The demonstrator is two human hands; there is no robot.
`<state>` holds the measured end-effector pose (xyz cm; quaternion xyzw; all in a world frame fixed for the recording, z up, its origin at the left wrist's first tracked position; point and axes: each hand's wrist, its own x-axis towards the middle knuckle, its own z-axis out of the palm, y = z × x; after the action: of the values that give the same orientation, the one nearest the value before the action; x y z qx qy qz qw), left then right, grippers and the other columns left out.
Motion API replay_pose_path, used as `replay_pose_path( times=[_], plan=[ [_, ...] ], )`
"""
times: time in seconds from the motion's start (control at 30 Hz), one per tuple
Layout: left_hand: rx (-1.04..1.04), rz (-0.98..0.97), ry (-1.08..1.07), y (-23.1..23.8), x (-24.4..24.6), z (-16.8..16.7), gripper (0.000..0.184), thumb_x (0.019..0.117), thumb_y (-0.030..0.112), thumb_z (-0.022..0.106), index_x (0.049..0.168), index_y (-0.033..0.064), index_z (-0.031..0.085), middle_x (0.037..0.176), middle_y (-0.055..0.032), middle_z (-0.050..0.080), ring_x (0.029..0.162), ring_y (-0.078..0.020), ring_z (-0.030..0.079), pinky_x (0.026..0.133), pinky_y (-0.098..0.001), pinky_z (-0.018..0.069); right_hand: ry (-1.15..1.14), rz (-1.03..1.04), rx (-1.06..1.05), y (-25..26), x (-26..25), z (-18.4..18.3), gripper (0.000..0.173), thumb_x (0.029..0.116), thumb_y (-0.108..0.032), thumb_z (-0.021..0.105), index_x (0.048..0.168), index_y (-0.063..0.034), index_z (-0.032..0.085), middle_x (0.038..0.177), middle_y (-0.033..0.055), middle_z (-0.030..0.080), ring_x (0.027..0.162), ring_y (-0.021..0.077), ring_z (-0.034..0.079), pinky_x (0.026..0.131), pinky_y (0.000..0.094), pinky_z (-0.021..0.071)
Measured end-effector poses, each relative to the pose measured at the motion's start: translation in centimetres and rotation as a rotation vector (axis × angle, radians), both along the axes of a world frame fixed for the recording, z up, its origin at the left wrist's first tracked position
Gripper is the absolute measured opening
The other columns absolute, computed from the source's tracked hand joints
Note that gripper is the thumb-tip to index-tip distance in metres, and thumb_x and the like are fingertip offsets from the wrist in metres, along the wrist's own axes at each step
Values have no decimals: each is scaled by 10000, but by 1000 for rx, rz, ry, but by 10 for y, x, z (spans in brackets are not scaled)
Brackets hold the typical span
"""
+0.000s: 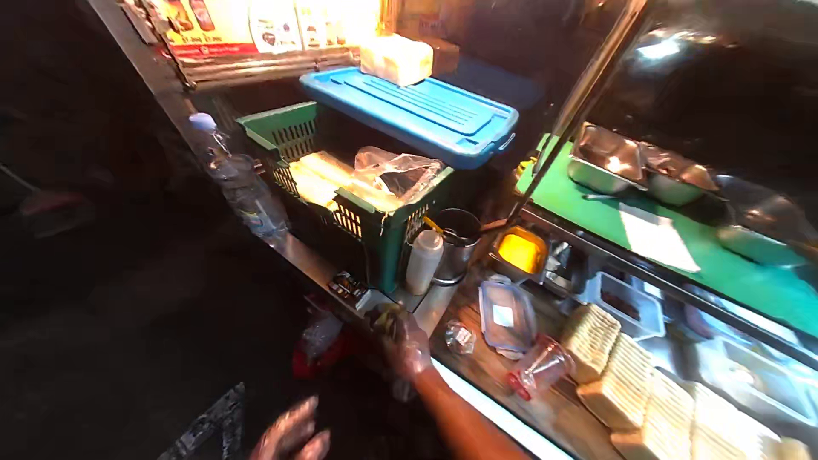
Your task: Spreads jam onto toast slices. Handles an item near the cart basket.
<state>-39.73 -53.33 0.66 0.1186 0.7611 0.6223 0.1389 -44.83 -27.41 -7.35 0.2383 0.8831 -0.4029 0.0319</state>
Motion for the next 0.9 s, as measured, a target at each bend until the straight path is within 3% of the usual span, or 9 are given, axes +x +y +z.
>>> replay_pose_path(
  times=[0.1, 0.23, 0.33, 0.43, 0.5, 0.6, 0.7, 0.77, 0.9],
  plan=[
    [98, -175, -116, 57, -16, -10, 1164, 716, 363, 911, 1566, -61, 238, 1592, -213, 369, 1427, -223, 447, 1157, -374, 435, -9, -185, -442, -51, 64, 55, 529, 1078, -436, 428, 1255, -1, 673, 1123, 183, 729, 1058, 271, 700, 974, 494, 549],
    [85, -74, -286, 115, 0, 9, 530, 758, 167, 821, 1221, -25, 650, 1114, -77, 733, 1026, -103, 699, 929, -287, 582, -102, -452, -455, -74, 98, 90, 429, 1103, -271, 411, 1326, 23, 632, 1227, 200, 697, 1159, 255, 662, 1042, 436, 501],
    [48, 52, -433, 125, -18, 24, 215, 945, 114, 704, 1119, -13, 696, 943, -97, 732, 837, -137, 706, 786, -324, 603, 314, -324, -565, -78, 112, 90, 344, 1053, -86, 478, 1319, 91, 605, 1250, 174, 686, 1166, 143, 645, 1065, 292, 493],
    [-69, 157, -393, 125, -45, 38, 264, 1056, 192, 553, 1190, -7, 662, 1008, -130, 699, 892, -173, 673, 816, -364, 569, 507, 30, -249, -77, 133, 101, 467, 977, -34, 555, 1427, 87, 535, 1492, 271, 516, 1417, 307, 500, 1203, 406, 389],
    [-134, 28, -217, 112, -43, 47, 373, 1107, 160, 388, 1341, -45, 593, 1261, -200, 662, 1167, -220, 636, 1033, -393, 497, 687, -124, -324, -93, 144, 103, 425, 1018, -164, 571, 1382, 54, 602, 1527, 280, 462, 1463, 327, 424, 1231, 423, 350],
    [149, -188, -326, 102, 13, 73, 406, 1106, 178, 290, 1311, -25, 575, 1179, -111, 676, 1067, -108, 647, 933, -282, 552, 682, -516, -409, -99, 150, 122, 600, 899, -249, 738, 1356, 91, 548, 1438, 269, 521, 1369, 276, 500, 1165, 386, 419],
    [487, -532, -447, 83, 33, 57, 789, 996, 497, 597, 1621, 154, 258, 1524, -80, 500, 1310, -229, 569, 1026, -453, 545, 609, -863, -530, -73, 164, 144, 347, 1026, -157, 540, 1254, 87, 633, 1155, 201, 693, 1073, 191, 664, 983, 365, 542],
    [446, -629, -265, 78, 27, 47, 1220, 759, 434, 884, 1646, 129, 104, 1575, -80, 435, 1347, -226, 541, 1066, -418, 533, 610, -833, -812, -58, 173, 154, 405, 1105, -273, 421, 1222, 28, 666, 1057, 130, 721, 955, 141, 689, 875, 332, 588],
    [388, -481, -274, 91, 40, 42, 841, 660, 131, 942, 1342, -55, 488, 1130, -79, 724, 1041, -156, 712, 936, -341, 608, 876, -444, -1429, -78, 171, 131, 320, 1093, -249, 409, 1250, -79, 629, 1091, 32, 726, 1016, 118, 697, 902, 317, 591]
  ],
)
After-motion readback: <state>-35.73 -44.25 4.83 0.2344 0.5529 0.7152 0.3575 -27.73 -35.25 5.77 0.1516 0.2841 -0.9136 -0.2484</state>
